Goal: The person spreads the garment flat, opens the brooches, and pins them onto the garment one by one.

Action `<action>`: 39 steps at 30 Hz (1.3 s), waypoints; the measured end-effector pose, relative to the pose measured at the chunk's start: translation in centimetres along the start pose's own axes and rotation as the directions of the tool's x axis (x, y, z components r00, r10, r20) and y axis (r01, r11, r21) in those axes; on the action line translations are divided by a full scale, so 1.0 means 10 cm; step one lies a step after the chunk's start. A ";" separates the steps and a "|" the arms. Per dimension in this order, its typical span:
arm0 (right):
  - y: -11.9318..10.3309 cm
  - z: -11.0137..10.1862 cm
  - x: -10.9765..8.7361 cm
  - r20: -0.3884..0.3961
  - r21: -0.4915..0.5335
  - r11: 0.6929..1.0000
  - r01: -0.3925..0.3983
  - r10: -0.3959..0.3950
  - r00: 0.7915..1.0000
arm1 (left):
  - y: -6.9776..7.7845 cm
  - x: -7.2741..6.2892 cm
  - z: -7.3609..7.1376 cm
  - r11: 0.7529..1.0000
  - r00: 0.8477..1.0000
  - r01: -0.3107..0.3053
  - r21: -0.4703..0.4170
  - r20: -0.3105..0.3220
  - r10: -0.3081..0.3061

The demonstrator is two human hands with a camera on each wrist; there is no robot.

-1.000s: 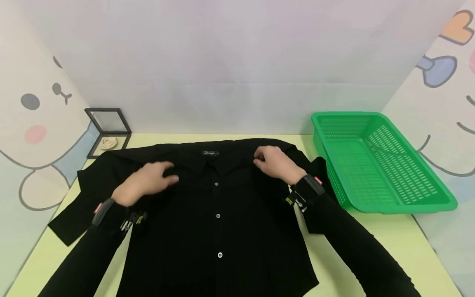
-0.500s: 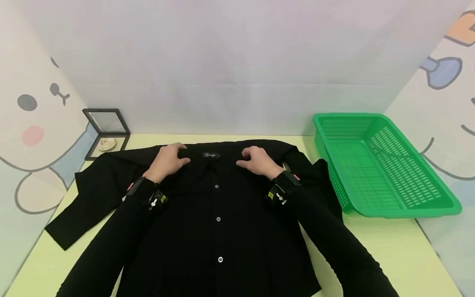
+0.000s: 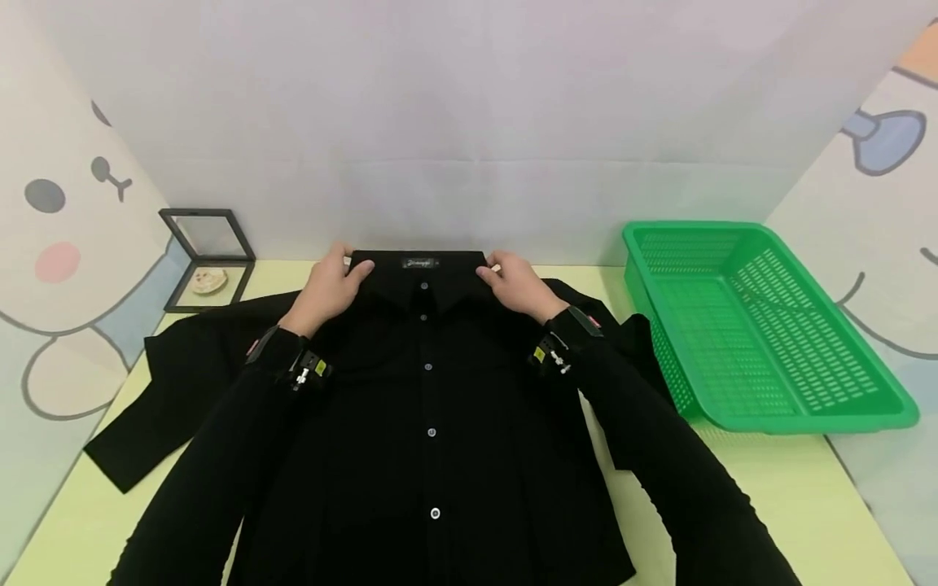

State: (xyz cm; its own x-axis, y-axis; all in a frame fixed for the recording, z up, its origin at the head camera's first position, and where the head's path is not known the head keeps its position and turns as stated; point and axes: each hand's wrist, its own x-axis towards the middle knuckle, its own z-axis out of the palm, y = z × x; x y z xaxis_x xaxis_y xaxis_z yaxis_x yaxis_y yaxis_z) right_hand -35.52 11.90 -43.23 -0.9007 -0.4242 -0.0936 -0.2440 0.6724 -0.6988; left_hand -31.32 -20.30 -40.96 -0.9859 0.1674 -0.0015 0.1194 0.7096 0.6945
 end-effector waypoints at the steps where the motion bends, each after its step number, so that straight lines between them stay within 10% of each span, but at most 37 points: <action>1: 0.14 0.05 0.10 0.002 -0.001 1.000 0.019 -0.019 1.000 | -0.02 0.03 0.02 1.000 0.999 0.027 0.002 0.028 -0.027; 7: 0.40 0.19 0.32 0.026 -0.022 0.999 -0.047 0.047 0.999 | -0.11 0.11 0.07 0.975 0.940 0.217 0.038 0.261 -0.219; 11: 0.07 0.00 0.06 0.222 -0.143 0.969 -0.200 0.228 0.948 | -0.16 0.04 0.01 0.961 0.897 0.243 0.129 0.347 -0.273; 14: 0.04 -0.13 -0.09 0.280 -0.270 0.952 -0.146 0.222 0.934 | -0.22 -0.02 -0.05 0.976 0.934 0.159 0.146 0.297 -0.196; 18: 0.12 -0.24 -0.19 0.172 -0.274 0.956 -0.110 0.161 0.972 | -0.29 -0.06 -0.08 0.987 0.982 0.074 0.140 0.162 -0.097; 26: 0.39 -0.28 -0.15 -0.025 -0.231 0.961 -0.153 0.152 0.988 | -0.33 -0.13 -0.05 0.974 0.948 0.032 0.226 0.301 -0.101; 33: 0.52 -0.24 -0.16 -0.130 -0.223 0.965 -0.139 0.112 0.985 | -0.35 -0.18 -0.14 0.971 0.995 0.072 0.227 0.057 -0.087; 39: 0.52 -0.22 -0.11 -0.037 -0.288 0.944 -0.160 0.156 0.987 | -0.39 -0.17 -0.21 0.941 0.969 0.152 0.301 0.145 -0.203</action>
State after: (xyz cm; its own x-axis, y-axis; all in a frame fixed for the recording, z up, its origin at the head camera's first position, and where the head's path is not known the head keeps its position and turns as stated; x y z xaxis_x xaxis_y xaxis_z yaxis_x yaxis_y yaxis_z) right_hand -36.59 17.22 -45.16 -0.9403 -0.2917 -0.1754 -0.1901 0.8775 -0.4403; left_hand -30.37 -24.78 -42.16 -0.9621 0.1173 -0.2463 -0.0021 0.8996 0.4368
